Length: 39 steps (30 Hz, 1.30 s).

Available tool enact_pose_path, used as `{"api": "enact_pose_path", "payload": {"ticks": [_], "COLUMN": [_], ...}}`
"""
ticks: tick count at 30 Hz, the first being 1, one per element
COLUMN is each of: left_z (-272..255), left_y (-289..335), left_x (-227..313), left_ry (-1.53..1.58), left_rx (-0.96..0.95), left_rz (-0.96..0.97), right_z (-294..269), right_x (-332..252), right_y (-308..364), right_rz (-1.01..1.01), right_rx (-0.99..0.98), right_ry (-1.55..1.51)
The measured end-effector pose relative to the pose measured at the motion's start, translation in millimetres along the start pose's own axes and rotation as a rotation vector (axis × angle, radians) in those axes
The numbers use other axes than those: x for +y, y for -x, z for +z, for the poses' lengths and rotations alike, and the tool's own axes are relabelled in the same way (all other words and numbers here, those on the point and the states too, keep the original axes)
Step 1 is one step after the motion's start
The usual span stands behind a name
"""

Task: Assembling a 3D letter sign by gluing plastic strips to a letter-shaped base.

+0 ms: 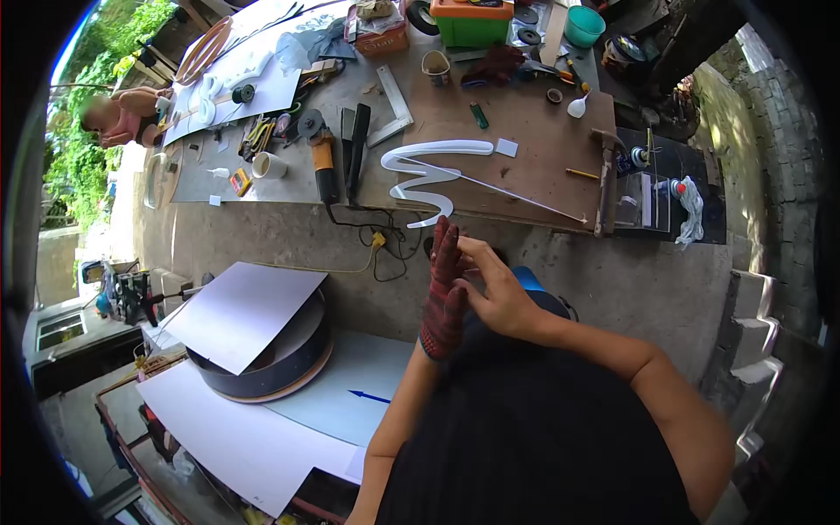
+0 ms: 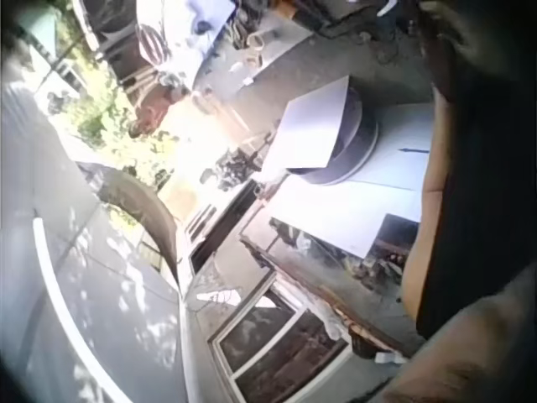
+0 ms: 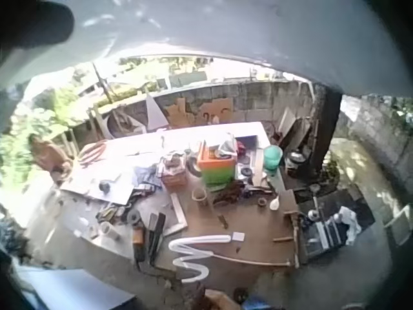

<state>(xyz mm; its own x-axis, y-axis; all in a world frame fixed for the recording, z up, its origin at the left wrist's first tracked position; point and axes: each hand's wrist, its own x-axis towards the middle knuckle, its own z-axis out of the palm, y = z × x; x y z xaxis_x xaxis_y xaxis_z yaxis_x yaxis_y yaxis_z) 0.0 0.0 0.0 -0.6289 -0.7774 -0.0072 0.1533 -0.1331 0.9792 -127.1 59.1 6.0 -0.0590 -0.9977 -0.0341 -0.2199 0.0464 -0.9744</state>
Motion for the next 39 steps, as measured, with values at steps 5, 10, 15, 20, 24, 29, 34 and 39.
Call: {"api": "enact_pose_path", "payload": {"ticks": [5, 10, 15, 20, 24, 29, 34, 39], "left_z": [-7.3, -44.4, -107.5, -145.1, -144.5, -129.2, -128.7, -128.1], "left_y": [-30.9, -70.4, -146.5, -215.3, -243.4, -253.7, -252.6, -246.0], "left_x": [-22.9, -39.8, -62.0, -116.6, -146.8, -153.6, -161.8, -167.2], "left_ry": [-0.136, -0.028, -0.886, -1.125, -1.225, -1.254, -1.293, -1.467], "left_rx": [-0.047, -0.071, 0.100, -0.019, -0.219, -0.194, -0.318, -0.346], "left_rz": [0.028, -0.246, -0.111, 0.174, 0.188, 0.205, 0.154, 0.194], "right_z": [-0.5, -2.6, -33.0, -65.4, -73.4, -77.6, -81.2, -86.2], "right_x": [20.8, 41.9, 71.4, 130.4, 168.0, 199.4, 212.3, 217.3], "right_y": [-18.4, -59.5, -105.2, -141.5, -168.4, -188.0, -187.5, -187.0], "right_rz": [0.197, 0.269, 0.238, 0.163, 0.167, 0.125, 0.109, 0.084], "right_rx": [0.077, 0.097, 0.437, 0.519, 0.422, 0.397, 0.332, 0.327], "right_ry": [-0.445, -0.382, 0.259, 0.620, 0.664, 0.637, 0.572, 0.582]}}
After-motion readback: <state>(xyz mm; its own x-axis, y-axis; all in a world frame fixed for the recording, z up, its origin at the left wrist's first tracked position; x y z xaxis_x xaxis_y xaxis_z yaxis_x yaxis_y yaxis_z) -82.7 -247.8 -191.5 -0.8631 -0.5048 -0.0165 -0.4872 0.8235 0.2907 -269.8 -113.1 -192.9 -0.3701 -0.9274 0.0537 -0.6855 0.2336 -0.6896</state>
